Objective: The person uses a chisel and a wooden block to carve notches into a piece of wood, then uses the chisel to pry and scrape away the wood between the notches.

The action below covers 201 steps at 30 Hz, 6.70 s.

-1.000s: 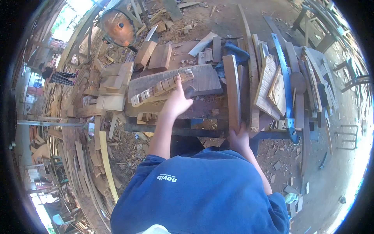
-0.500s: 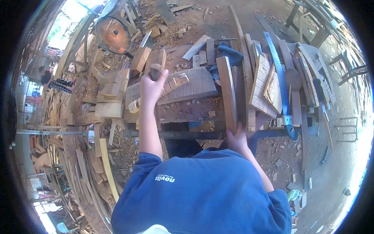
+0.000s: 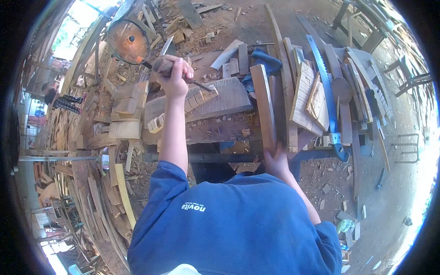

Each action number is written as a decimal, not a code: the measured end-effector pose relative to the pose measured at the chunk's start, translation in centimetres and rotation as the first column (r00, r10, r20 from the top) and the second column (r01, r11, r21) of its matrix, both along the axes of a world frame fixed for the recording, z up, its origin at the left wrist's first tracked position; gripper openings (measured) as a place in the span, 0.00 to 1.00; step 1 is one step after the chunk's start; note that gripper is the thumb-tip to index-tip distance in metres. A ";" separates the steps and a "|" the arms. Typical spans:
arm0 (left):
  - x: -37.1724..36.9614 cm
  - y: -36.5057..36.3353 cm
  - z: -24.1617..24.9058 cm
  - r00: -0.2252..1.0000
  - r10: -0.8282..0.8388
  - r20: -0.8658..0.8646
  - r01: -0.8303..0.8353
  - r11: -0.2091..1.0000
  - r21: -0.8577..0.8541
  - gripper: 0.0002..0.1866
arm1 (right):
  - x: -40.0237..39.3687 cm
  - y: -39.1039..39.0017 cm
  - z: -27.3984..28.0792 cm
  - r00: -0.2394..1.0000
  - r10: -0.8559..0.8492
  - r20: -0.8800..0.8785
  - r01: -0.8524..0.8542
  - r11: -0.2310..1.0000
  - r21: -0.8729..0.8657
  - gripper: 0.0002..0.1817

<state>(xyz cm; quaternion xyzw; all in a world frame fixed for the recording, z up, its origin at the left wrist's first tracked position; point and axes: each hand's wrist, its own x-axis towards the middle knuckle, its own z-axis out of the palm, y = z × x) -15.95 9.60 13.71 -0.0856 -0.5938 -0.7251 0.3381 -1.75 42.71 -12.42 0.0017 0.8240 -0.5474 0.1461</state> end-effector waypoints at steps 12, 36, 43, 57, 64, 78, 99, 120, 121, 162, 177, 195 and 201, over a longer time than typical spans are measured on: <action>-3.0 1.9 1.7 0.902 -0.343 0.261 0.419 0.840 -0.344 0.07 | 0.1 -0.2 0.2 0.995 -0.021 0.101 0.018 0.999 0.036 0.33; -8.1 9.6 -2.6 0.896 0.021 0.445 0.315 0.675 -0.667 0.16 | -0.2 -1.8 15.9 0.960 -0.120 0.254 0.215 0.897 -0.387 0.15; -8.8 9.7 -3.9 0.868 0.015 0.496 0.398 0.577 -0.713 0.17 | -7.9 4.4 23.7 0.866 -0.411 -0.284 0.223 0.827 -0.517 0.17; -9.0 9.1 -4.0 0.854 -0.071 0.516 0.434 0.645 -0.629 0.18 | -8.2 5.3 30.9 0.983 -0.180 -0.026 0.171 0.962 -0.214 0.14; -9.1 9.0 -4.0 0.826 -0.056 0.560 0.478 0.597 -0.645 0.19 | -9.2 8.2 30.1 0.950 -0.312 -0.024 0.293 0.914 -0.280 0.18; -9.4 9.0 -4.8 0.831 -0.035 0.556 0.467 0.588 -0.660 0.18 | -9.4 4.3 28.8 0.758 -0.653 -0.015 0.565 0.666 -0.487 0.19; -10.0 8.3 -6.4 0.776 -0.014 0.630 0.529 0.557 -0.640 0.21 | -11.0 6.1 29.8 0.811 -0.577 0.092 0.554 0.710 -0.434 0.24; -9.7 7.0 -6.2 0.739 0.064 0.671 0.550 0.517 -0.656 0.18 | -11.8 5.7 26.5 0.823 -0.542 0.172 0.556 0.704 -0.442 0.21; -9.6 6.9 -6.0 0.727 0.054 0.685 0.553 0.545 -0.630 0.18 | -11.1 4.2 26.8 0.824 -0.539 0.176 0.555 0.703 -0.444 0.21; 2.3 -4.9 -3.3 0.429 0.707 0.562 0.171 0.547 -0.819 0.35 | -5.4 6.9 19.5 0.895 -0.327 0.304 0.437 0.782 -0.445 0.12; -0.1 -9.0 -8.5 0.275 0.444 0.853 0.327 0.791 -0.517 0.35 | -4.3 6.0 17.9 0.915 -0.343 0.213 0.393 0.877 -0.276 0.12; 2.9 -5.2 -6.6 0.499 0.577 0.647 0.187 0.657 -0.731 0.20 | -4.4 6.4 16.9 0.932 -0.327 0.157 0.357 0.902 -0.243 0.10; 2.3 -6.3 -6.9 0.470 0.554 0.687 0.246 0.665 -0.705 0.21 | -4.5 6.7 16.4 0.936 -0.318 0.149 0.345 0.913 -0.218 0.11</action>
